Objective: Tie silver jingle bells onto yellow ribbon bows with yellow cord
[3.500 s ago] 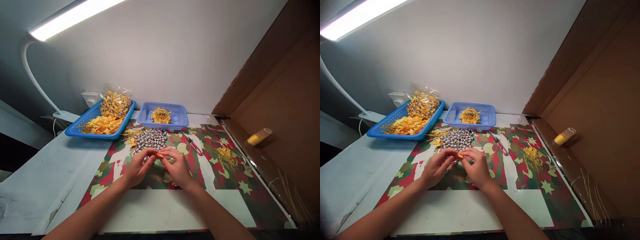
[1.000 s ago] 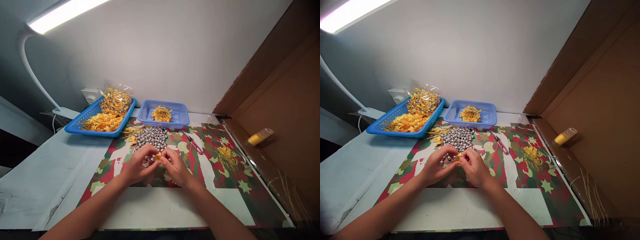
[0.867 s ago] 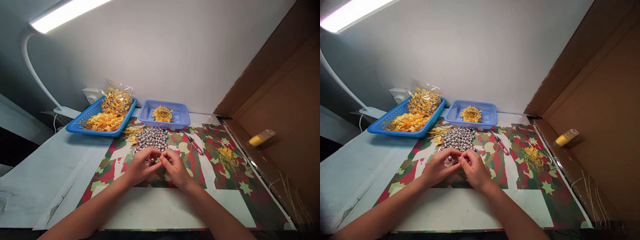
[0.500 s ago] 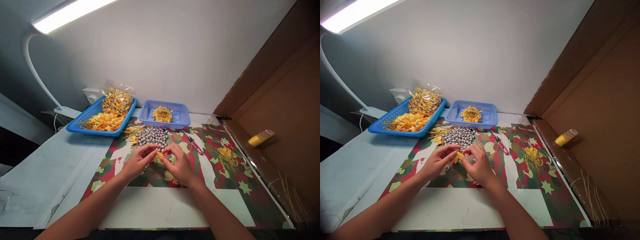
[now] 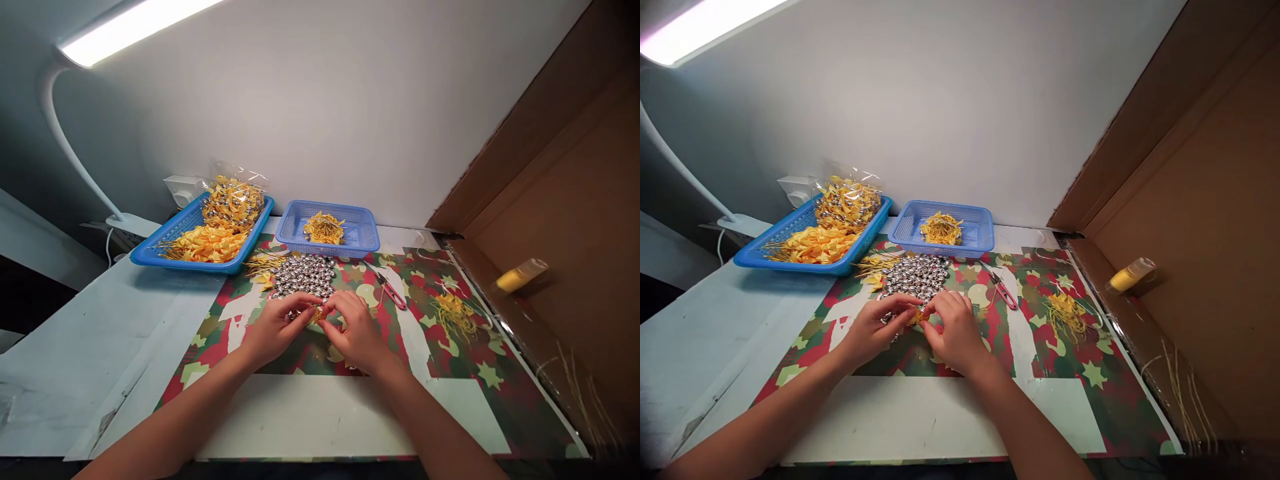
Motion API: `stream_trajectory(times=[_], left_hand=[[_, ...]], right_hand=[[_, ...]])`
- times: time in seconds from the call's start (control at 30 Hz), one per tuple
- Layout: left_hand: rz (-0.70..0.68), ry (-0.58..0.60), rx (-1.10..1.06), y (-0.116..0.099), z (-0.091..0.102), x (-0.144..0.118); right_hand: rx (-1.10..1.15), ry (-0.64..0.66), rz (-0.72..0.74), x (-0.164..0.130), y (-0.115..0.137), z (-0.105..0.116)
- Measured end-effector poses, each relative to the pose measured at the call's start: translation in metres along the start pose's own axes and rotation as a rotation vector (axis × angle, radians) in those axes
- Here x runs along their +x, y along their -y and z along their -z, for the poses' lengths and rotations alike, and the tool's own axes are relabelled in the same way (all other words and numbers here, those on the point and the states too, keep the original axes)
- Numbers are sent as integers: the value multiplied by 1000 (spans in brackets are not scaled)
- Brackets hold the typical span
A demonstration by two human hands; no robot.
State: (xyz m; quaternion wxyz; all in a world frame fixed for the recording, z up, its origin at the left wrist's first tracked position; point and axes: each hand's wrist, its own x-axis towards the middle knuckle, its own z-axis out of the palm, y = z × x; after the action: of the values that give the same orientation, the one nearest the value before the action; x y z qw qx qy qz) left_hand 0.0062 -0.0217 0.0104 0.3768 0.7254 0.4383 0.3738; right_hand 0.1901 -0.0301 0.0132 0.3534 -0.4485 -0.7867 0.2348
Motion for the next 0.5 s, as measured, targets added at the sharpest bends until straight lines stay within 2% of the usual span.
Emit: stream_trajectory(times=[0.27,0.5], left_hand=[[13,29,-6,4,1,-1],[-22,73,44,3,3,2]], right_hand=[[-110,32,13,0,-1,0],[-165,154,-6,-1,3,4]])
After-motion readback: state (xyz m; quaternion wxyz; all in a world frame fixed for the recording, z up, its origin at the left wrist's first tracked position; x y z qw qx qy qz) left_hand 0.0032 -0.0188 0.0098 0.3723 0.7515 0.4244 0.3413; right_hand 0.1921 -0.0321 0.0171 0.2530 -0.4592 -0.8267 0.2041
